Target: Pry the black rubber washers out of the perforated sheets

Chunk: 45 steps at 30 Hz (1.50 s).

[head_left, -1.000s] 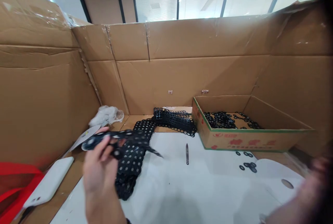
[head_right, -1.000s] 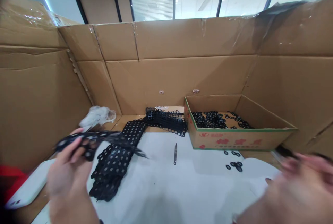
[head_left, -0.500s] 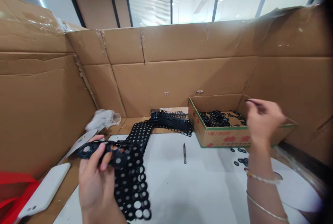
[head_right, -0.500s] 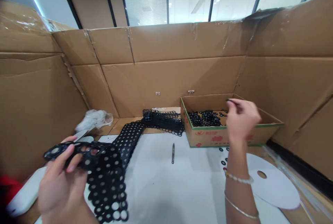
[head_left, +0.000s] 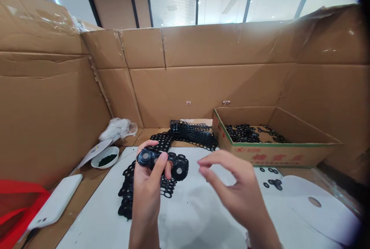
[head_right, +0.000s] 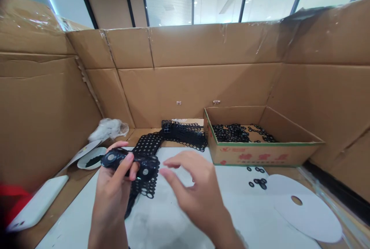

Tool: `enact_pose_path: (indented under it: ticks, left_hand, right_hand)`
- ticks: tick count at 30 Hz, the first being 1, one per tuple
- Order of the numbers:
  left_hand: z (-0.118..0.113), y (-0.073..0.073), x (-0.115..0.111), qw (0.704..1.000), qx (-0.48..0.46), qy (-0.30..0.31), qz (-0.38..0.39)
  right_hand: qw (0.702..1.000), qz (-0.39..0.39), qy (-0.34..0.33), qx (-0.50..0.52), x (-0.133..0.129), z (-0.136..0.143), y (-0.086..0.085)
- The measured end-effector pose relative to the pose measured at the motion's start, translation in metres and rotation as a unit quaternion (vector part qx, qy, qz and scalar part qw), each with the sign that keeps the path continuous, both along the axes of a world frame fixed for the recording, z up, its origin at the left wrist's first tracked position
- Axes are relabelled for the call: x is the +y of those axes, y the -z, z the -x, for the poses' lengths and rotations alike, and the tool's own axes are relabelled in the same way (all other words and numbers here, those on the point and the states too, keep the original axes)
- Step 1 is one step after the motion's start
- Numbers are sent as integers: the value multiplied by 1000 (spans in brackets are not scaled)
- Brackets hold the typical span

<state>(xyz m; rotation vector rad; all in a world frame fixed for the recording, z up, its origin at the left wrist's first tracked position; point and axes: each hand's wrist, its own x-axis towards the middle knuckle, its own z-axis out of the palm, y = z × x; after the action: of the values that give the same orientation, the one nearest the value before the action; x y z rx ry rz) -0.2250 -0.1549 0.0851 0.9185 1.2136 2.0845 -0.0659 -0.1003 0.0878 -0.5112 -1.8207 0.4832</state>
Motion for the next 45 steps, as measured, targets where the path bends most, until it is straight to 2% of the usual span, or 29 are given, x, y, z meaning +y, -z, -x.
enact_pose_path:
  ticks: [3,7,12,16,24,36,45]
  left_hand:
    - [-4,0,-2,1000,12,9,9]
    - [-8,1,-5,1000,8,8,11]
    - [-10,1,-1,999,-47,-6,-16]
    - [-11,1,2,996,-92,4,-12]
    - [-14,-2,0,995,-92,33,5]
    - [-15,-3,0,993,-108,38,-12]
    - [-15,-1,3,997,-57,43,-5]
  right_hand:
    - [999,10,-20,25,-16,17,6]
    - [998,27,-9,48,-15,28,16]
    - [996,18,-15,86,-13,34,20]
    - [994,14,-17,104,-10,34,18]
    - [992,48,-18,117,-5,28,18]
    - [991,42,-27,121,-6,27,16]
    - [998,17,-31,60,-6,23,18]
